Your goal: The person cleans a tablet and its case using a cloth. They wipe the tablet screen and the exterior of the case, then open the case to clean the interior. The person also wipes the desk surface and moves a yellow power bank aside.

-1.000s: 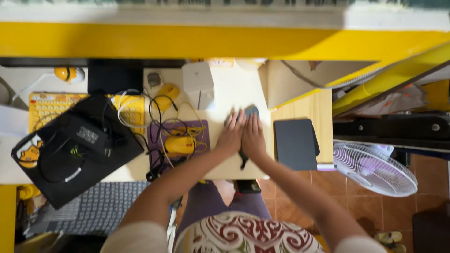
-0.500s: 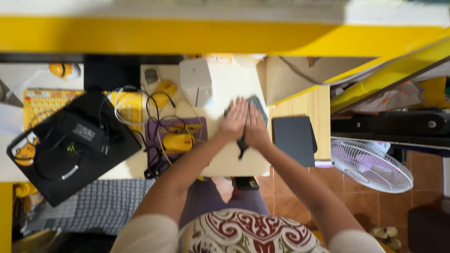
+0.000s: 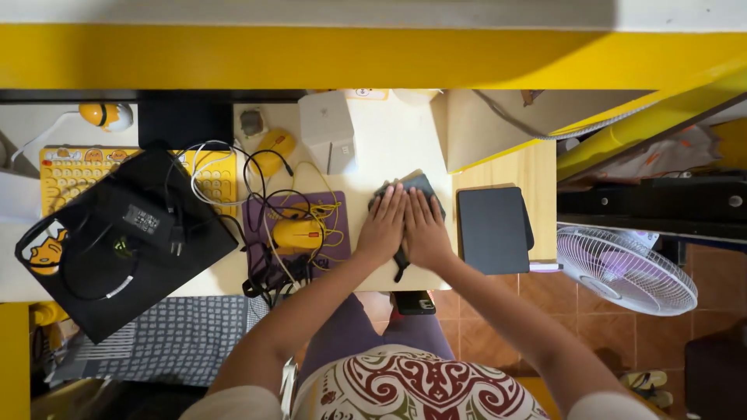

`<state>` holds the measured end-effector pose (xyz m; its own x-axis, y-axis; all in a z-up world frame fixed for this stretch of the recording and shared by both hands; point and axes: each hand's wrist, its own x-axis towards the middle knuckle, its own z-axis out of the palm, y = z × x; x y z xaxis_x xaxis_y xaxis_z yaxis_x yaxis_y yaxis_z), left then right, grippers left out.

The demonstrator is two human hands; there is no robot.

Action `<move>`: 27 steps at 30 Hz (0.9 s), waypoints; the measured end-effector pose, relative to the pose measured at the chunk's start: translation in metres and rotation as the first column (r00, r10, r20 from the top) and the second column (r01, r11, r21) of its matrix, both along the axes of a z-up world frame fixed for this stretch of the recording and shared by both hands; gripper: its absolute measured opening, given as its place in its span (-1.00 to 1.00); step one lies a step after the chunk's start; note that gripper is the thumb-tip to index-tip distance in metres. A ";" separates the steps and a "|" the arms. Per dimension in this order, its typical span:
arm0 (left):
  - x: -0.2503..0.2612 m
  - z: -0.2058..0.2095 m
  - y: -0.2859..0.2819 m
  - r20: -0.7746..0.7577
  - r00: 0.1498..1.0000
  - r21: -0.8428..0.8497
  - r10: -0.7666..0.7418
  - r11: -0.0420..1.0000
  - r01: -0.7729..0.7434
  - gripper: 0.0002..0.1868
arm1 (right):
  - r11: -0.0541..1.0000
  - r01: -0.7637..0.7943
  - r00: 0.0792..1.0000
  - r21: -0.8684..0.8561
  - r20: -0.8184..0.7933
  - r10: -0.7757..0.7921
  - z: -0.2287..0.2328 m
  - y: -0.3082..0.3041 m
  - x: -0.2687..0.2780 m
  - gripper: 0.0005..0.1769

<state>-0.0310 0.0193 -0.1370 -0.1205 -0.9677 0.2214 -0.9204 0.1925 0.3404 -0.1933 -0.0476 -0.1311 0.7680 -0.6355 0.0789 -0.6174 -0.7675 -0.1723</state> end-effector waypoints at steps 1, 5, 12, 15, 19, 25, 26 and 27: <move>0.004 0.000 -0.007 0.038 0.999 -0.006 0.024 1.000 -0.024 -0.29 | 0.999 -0.007 1.000 -0.043 0.018 0.008 0.003 0.004 0.001 -0.10; 0.035 0.002 -0.081 0.098 0.983 -0.007 0.157 0.988 -0.157 -0.26 | 0.990 -0.062 0.997 -0.126 0.030 0.067 0.013 -0.077 0.037 -0.11; 0.007 -0.014 0.013 0.214 0.960 0.193 0.183 0.955 -0.225 -0.18 | 0.954 -0.250 0.968 0.164 0.010 0.252 0.038 -0.020 0.014 0.12; -0.037 -0.001 0.084 0.139 0.979 0.287 0.147 0.940 -0.182 -0.08 | 0.930 -0.314 0.949 0.192 0.049 0.311 0.043 0.032 -0.028 0.08; -0.047 0.003 0.052 0.057 0.967 0.258 0.248 0.932 -0.254 -0.02 | 0.937 -0.273 0.952 0.217 -0.076 0.296 0.021 0.003 -0.025 0.02; -0.014 0.018 -0.012 0.151 0.962 0.259 0.227 0.930 -0.260 -0.10 | 0.981 -0.189 0.969 0.041 0.169 0.179 0.018 -0.042 0.022 -0.10; -0.014 0.024 0.001 0.259 0.961 0.436 0.100 0.875 -0.209 -0.09 | 0.969 -0.224 0.962 0.102 0.184 0.203 0.020 -0.027 0.024 -0.06; -0.012 0.029 0.019 0.338 0.940 0.602 -0.043 0.778 -0.181 -0.08 | 0.951 -0.261 0.953 0.164 0.201 0.226 0.021 -0.010 0.021 -0.02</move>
<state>-0.0427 0.0382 -0.1083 -0.0024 -0.8863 -0.4631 -0.9984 -0.0240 0.0512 -0.1726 -0.0578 -0.1097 0.8855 -0.4472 0.1262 -0.3620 -0.8341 -0.4161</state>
